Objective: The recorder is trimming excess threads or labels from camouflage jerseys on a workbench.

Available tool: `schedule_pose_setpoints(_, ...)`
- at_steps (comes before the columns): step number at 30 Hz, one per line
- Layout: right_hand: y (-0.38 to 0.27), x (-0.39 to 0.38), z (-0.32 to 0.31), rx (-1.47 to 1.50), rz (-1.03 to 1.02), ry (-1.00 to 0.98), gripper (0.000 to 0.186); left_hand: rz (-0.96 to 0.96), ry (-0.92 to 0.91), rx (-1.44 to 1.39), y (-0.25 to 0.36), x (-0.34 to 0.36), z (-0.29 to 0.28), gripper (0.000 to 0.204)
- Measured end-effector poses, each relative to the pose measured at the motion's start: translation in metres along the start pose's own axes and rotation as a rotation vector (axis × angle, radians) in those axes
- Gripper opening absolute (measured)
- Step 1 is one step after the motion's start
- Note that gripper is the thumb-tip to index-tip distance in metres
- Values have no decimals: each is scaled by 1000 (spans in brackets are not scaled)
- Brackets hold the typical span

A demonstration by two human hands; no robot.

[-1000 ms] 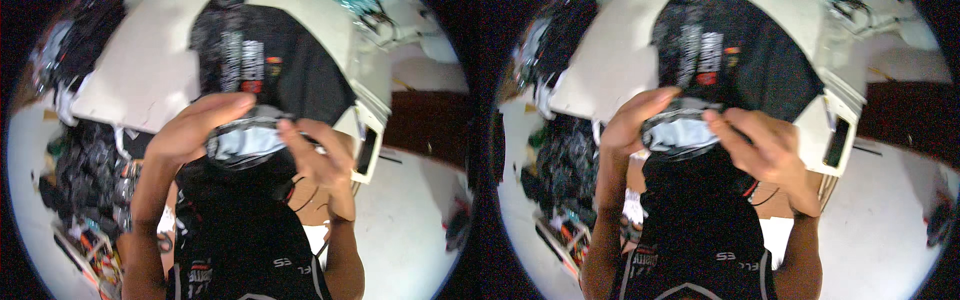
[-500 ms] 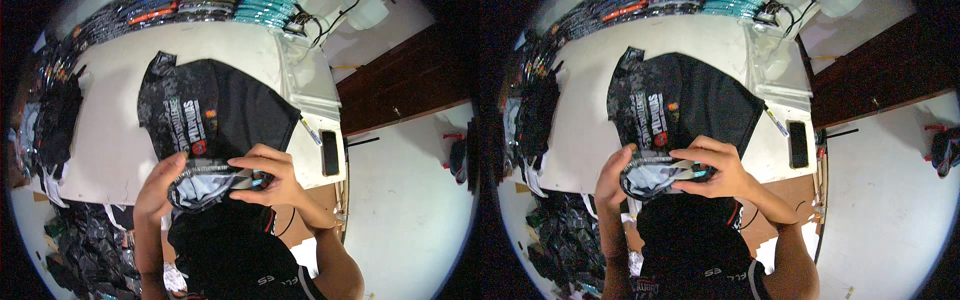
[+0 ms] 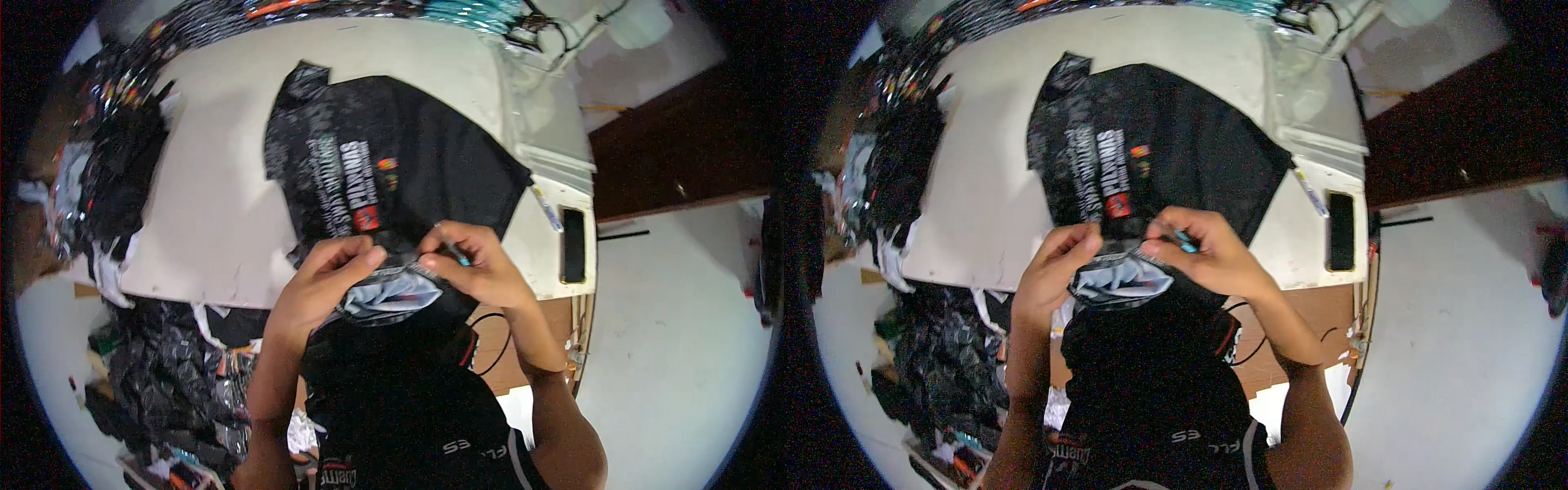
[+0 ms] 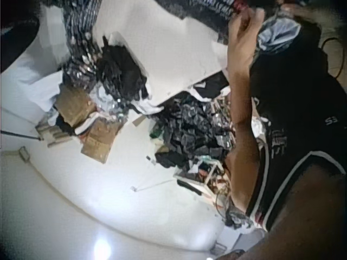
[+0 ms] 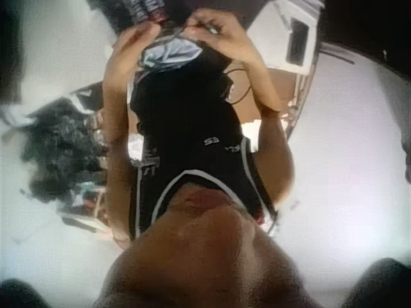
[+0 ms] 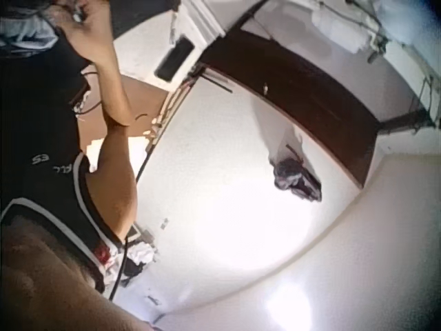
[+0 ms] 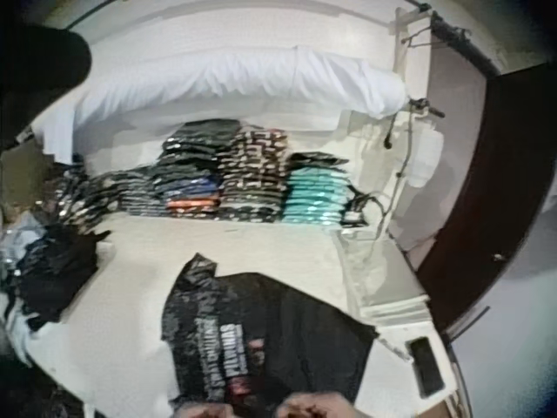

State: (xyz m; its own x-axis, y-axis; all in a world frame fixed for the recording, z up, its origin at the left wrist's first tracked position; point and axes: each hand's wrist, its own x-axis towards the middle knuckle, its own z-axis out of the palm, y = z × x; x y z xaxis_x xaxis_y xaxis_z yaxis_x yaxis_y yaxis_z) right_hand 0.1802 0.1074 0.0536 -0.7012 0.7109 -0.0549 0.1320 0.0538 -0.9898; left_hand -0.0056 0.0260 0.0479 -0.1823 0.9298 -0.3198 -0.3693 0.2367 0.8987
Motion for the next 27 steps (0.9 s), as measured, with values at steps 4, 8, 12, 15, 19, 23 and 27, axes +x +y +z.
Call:
schedule_pose_setpoints(4,-8,-1,2,155,114,1,10,-37,-393,203,6,7,-25,28)
schedule_pose_setpoints(8,-12,0,3,276,281,53,8,-18,-460,56,3,-2,-27,32)
schedule_pose_setpoints(12,-4,2,7,66,39,79,8,-91,-251,-345,-14,-1,-37,30)
schedule_pose_setpoints(15,-4,3,7,-68,-63,155,12,-157,-262,-458,-11,1,-38,31)
schedule_pose_setpoints(19,-10,-5,-4,-137,-135,172,32,-159,-179,-393,-1,0,-37,31)
schedule_pose_setpoints(23,-26,-16,-1,-341,-193,134,41,-170,-154,-403,10,-4,-36,23)
schedule_pose_setpoints(27,-29,-22,11,-489,-311,193,42,-194,-187,-505,18,-3,-32,21)
